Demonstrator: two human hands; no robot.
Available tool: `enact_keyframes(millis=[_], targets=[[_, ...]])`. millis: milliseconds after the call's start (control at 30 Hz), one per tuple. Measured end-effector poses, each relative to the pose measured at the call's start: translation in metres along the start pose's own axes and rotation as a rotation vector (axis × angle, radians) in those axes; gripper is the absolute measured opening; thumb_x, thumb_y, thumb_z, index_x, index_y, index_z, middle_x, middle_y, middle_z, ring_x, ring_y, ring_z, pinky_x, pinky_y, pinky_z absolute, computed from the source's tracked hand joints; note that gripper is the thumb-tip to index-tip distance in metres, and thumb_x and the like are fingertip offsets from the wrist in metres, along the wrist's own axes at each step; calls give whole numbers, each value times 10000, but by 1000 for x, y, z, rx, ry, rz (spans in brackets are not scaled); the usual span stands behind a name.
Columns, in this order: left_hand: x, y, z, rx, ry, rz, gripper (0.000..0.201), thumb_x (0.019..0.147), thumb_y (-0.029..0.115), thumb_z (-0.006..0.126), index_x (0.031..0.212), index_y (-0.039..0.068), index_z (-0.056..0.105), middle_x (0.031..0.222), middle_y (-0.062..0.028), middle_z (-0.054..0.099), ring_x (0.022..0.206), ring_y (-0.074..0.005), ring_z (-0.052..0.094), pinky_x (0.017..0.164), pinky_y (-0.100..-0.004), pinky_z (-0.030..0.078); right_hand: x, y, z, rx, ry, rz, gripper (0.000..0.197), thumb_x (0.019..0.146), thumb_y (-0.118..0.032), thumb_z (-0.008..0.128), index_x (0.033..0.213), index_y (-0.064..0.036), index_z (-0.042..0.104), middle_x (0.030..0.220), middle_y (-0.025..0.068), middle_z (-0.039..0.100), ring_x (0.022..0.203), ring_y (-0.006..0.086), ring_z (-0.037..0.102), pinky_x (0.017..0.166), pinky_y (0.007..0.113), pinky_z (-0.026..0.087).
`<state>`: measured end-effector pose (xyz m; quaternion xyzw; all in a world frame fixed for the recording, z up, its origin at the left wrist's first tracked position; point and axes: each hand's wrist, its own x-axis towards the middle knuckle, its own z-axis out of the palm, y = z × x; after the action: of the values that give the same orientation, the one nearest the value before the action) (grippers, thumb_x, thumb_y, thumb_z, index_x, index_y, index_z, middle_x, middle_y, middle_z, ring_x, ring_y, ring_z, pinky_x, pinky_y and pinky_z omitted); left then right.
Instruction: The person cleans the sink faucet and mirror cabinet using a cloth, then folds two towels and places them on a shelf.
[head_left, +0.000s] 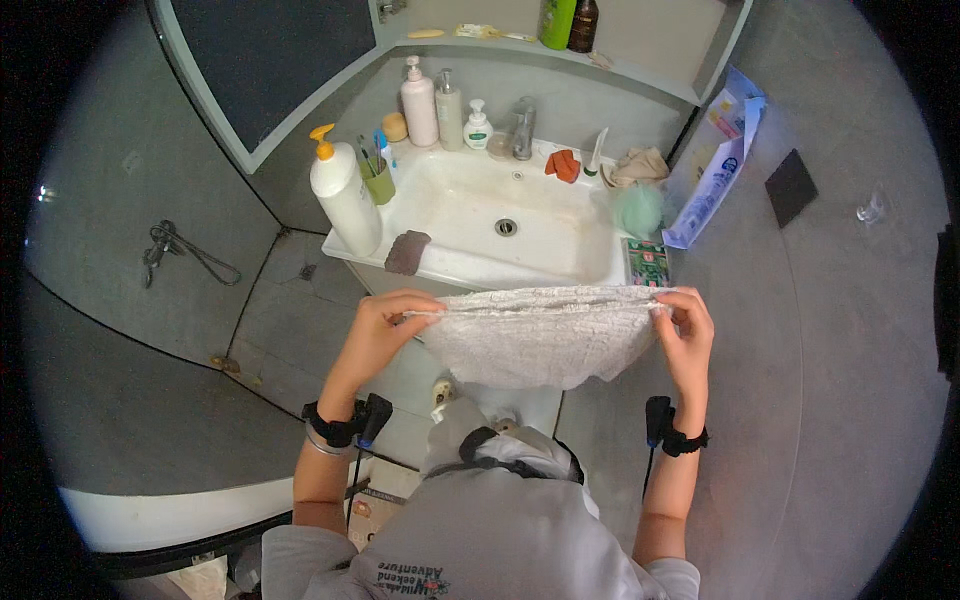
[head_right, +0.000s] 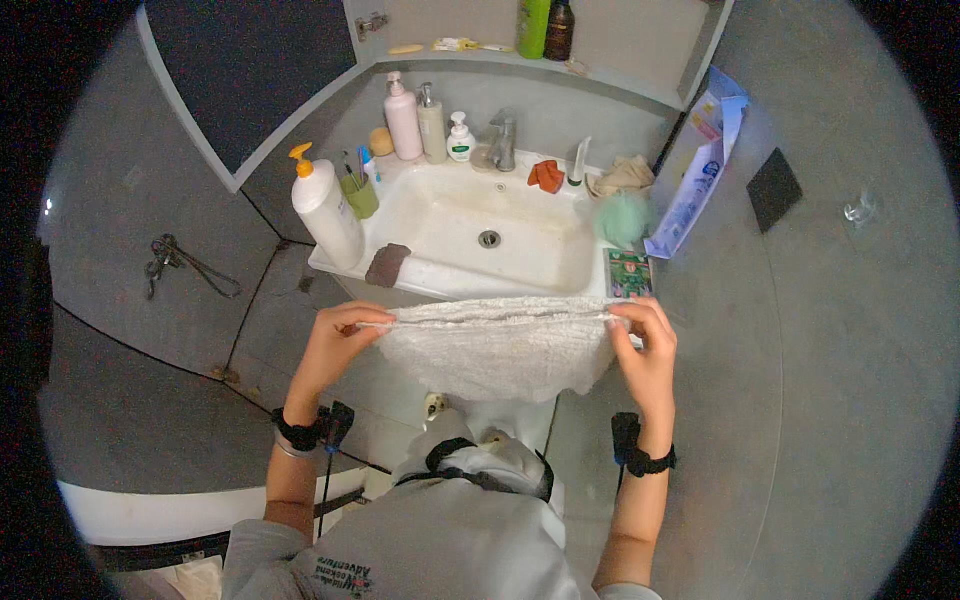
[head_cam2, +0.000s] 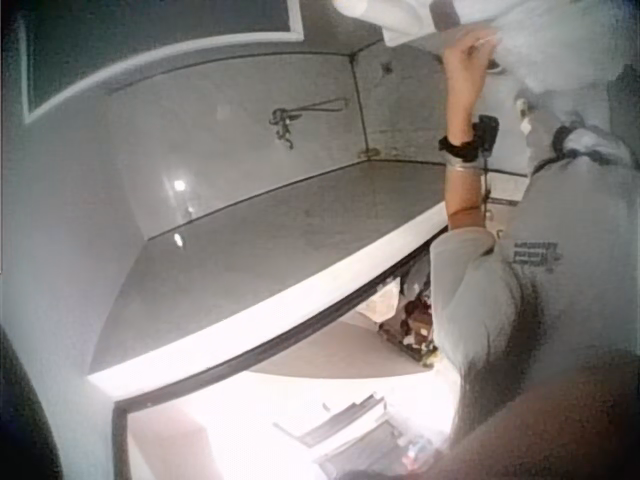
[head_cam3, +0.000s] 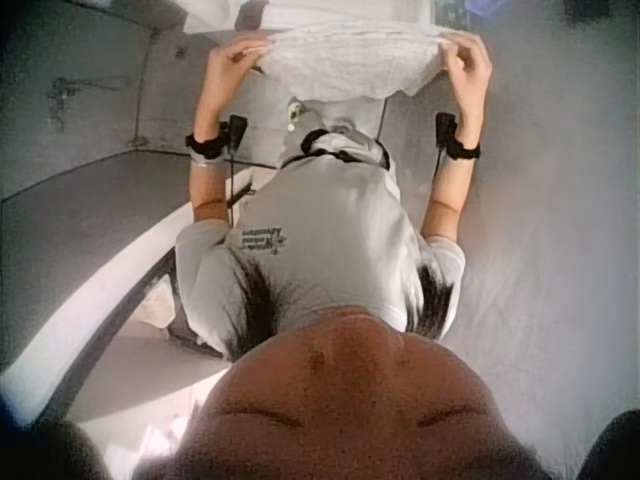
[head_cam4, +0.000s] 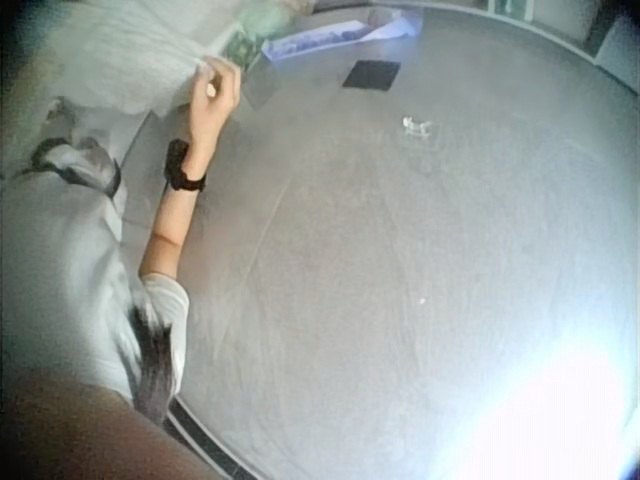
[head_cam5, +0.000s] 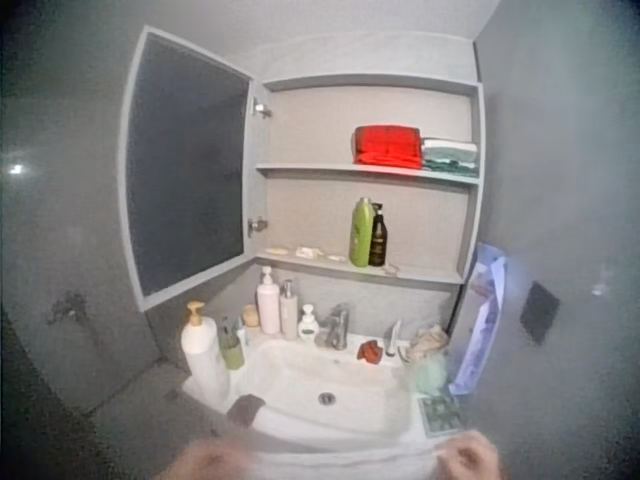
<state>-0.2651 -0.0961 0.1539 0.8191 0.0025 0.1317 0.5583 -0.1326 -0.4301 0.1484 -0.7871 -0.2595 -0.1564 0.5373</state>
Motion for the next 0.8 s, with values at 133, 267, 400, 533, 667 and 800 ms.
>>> enact_keyframes(millis=[133, 267, 400, 533, 667, 800], targets=[[1, 3, 1, -58, -1, -47, 137, 789, -14, 585, 911, -16, 647, 934, -78, 641, 809, -102, 564, 694, -219, 449, 1, 0, -4, 92, -44, 52, 89, 740, 9, 628, 824, 2, 599, 836, 48, 576, 681, 92, 501, 575, 204, 395], [1, 5, -2, -74, -9, -48, 127, 786, -15, 591, 900, -17, 648, 922, -78, 641, 806, -101, 562, 699, -218, 449, 0, 4, -8, 123, -96, 89, 90, 735, -17, 654, 802, 3, 598, 792, 36, 579, 670, 82, 492, 578, 196, 385], [2, 4, -6, -169, -23, -38, 91, 771, -45, 592, 831, -6, 646, 931, -78, 633, 817, -98, 558, 711, -219, 448, -2, 6, -11, 159, -109, 114, 86, 739, -28, 657, 797, 0, 600, 803, 32, 584, 684, 72, 499, 593, 197, 391], [2, -2, -11, -392, -179, -92, 117, 759, -81, 573, 758, 21, 629, 955, -72, 616, 828, -108, 554, 721, -227, 445, -2, 0, -10, 219, -114, 294, 106, 747, -41, 655, 838, -6, 612, 832, 34, 594, 725, 88, 514, 629, 216, 405], [11, 0, -16, -203, -497, -88, 128, 783, -56, 535, 778, 30, 629, 934, -53, 610, 822, -124, 553, 734, -248, 441, -2, 6, -9, 116, -247, 253, 151, 761, -63, 646, 900, -13, 613, 829, 31, 594, 752, 109, 521, 656, 237, 414], [17, -24, 1, 50, -581, -105, 154, 800, -24, 486, 840, 9, 631, 911, -64, 610, 823, -141, 556, 740, -265, 434, -8, 25, 9, -93, -328, 255, 150, 783, -106, 615, 880, 5, 586, 778, 68, 581, 695, 126, 501, 626, 257, 410]])
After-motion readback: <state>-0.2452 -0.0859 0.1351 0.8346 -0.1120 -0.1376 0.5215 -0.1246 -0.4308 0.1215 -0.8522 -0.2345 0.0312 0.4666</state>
